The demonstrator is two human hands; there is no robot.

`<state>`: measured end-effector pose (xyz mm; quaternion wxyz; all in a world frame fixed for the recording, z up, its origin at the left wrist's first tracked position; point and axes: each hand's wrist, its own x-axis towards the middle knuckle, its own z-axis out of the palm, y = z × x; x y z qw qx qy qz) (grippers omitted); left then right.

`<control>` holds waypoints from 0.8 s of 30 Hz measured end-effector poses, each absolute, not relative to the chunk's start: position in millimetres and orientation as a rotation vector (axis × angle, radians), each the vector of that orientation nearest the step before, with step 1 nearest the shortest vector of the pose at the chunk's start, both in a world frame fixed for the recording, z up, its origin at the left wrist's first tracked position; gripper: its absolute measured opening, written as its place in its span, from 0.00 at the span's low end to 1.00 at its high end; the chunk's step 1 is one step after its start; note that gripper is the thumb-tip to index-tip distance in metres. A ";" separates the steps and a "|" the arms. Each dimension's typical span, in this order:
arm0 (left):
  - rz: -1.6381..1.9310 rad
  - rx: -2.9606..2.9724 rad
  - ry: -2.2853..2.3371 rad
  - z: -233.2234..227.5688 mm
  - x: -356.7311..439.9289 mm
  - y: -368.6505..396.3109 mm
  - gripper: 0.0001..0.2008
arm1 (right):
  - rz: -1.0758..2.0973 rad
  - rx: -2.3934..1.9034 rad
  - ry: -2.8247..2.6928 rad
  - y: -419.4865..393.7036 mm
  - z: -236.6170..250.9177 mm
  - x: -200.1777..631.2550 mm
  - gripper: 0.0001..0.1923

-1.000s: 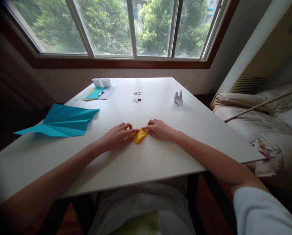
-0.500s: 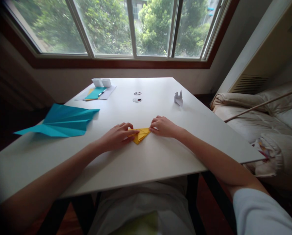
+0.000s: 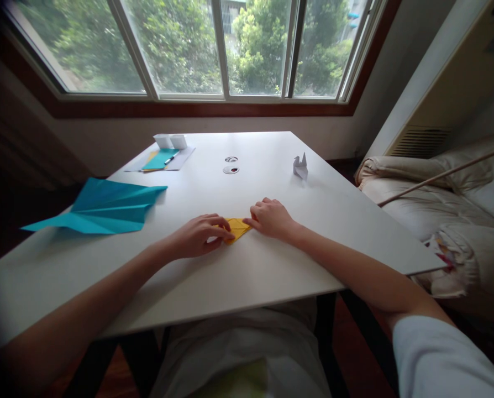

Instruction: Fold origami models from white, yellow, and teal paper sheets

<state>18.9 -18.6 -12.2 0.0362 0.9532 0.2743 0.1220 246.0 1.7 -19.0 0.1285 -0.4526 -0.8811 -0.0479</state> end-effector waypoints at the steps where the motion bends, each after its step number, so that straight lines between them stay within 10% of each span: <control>1: 0.396 2.908 0.866 -12.0 19.5 -19.4 0.11 | -0.138 -1.333 -2.544 0.7 -21.2 243.9 0.16; 10: 0.533 2.796 1.213 -19.2 18.2 -14.3 0.09 | 0.262 -1.206 -2.487 1.9 -27.6 241.0 0.14; 16: 0.510 2.463 1.709 -29.8 13.1 -6.5 0.28 | 0.606 -1.246 -2.257 1.6 -22.9 238.5 0.12; 24: 0.773 2.218 1.328 -21.7 18.7 -6.7 0.17 | 1.009 -1.123 -1.945 8.4 -29.7 239.7 0.13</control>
